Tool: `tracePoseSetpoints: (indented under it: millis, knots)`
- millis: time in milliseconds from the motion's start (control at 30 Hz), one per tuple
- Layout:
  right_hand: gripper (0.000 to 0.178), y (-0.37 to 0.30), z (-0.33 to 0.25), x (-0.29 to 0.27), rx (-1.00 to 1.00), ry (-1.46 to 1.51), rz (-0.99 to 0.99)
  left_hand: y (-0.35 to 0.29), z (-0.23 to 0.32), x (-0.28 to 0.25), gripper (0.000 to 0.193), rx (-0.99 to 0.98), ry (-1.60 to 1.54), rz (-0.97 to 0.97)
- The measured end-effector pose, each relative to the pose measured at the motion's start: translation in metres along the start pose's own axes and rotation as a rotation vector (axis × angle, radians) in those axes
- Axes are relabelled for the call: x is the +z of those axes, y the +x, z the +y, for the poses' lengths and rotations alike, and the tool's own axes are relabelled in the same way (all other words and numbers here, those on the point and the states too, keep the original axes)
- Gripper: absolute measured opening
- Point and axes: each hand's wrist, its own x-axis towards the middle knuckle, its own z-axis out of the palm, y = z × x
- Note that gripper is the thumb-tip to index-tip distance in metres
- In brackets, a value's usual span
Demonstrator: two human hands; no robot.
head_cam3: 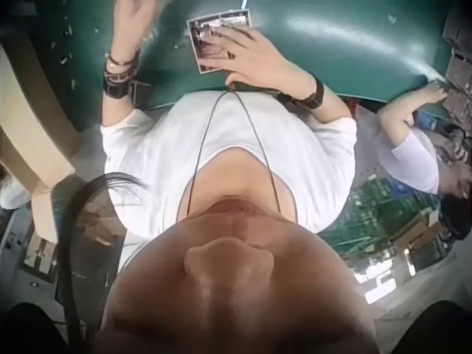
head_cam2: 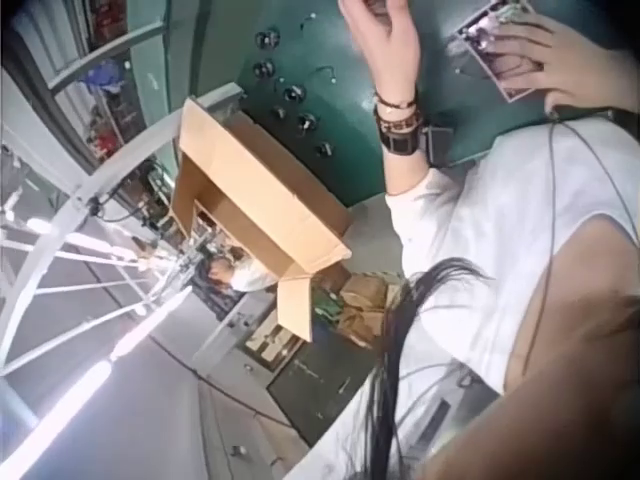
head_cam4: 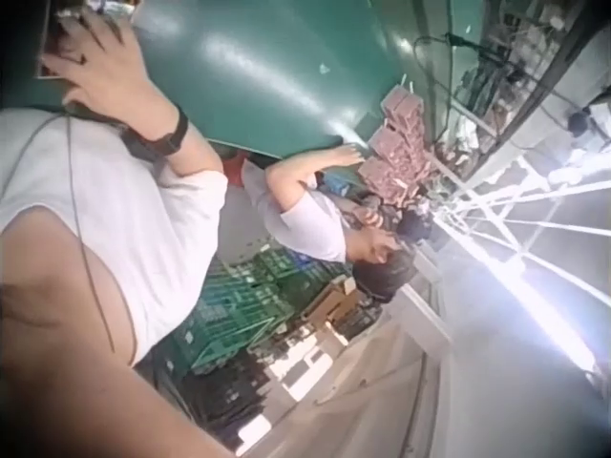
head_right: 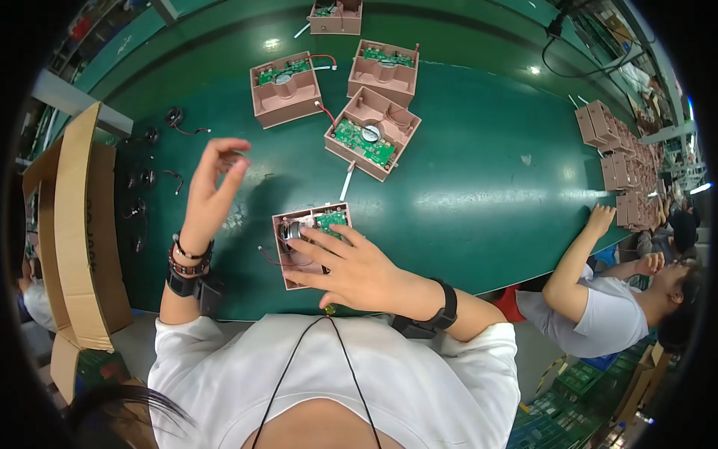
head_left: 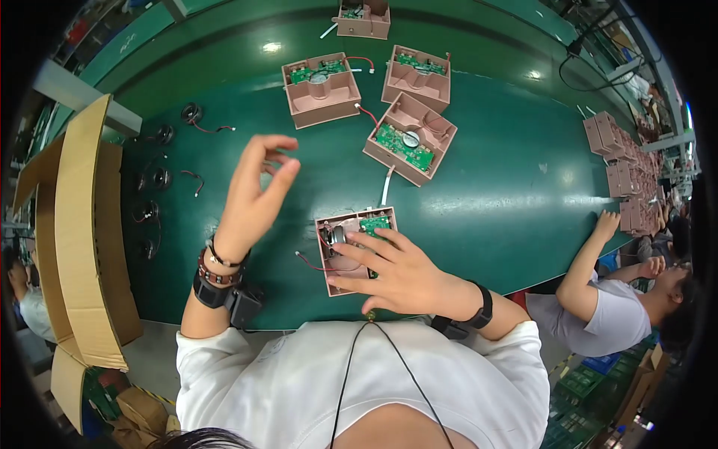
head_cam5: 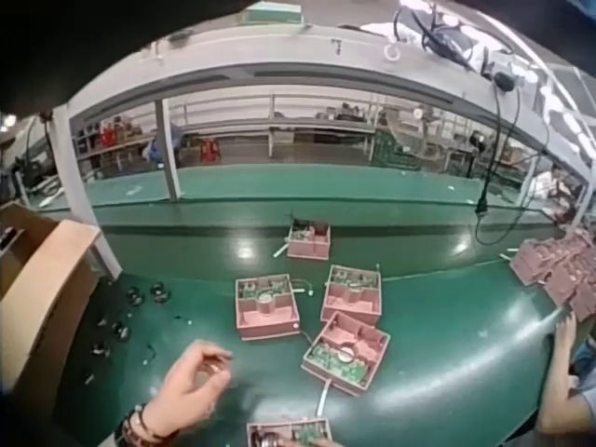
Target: The person assembles a device by placing a speaker into a plastic housing, connecting the speaker wires to a circuit board, and setting the assembly on the conveyor belt.
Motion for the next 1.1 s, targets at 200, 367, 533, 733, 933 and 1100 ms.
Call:
tracePoseSetpoints:
  millis: [200, 367, 533, 733, 933, 1100]
  knots:
    - [0.047, -0.017, 0.019, 0.016, 0.085, 0.044, 0.052, 0.018, 0.016, 0.027, 0.020, 0.089, 0.067, -0.069]
    - [0.049, -0.029, 0.019, 0.019, -0.026, -0.029, 0.182, 0.007, 0.010, 0.041, 0.015, 0.117, 0.130, -0.136]
    - [0.041, -0.033, 0.013, 0.011, 0.173, 0.368, 0.250, -0.005, 0.014, 0.034, 0.014, 0.215, 0.231, -0.176]
    - [0.032, -0.004, 0.022, 0.006, 0.308, 0.275, 0.394, -0.020, 0.019, 0.022, 0.016, 0.233, 0.315, -0.228]
    - [0.025, 0.013, 0.036, 0.012, 0.336, 0.246, 0.394, -0.027, 0.020, 0.029, 0.010, 0.307, 0.469, -0.225]
    - [0.018, 0.013, 0.038, 0.017, 0.314, 0.224, 0.418, -0.032, 0.016, 0.030, 0.007, 0.285, 0.576, -0.156]
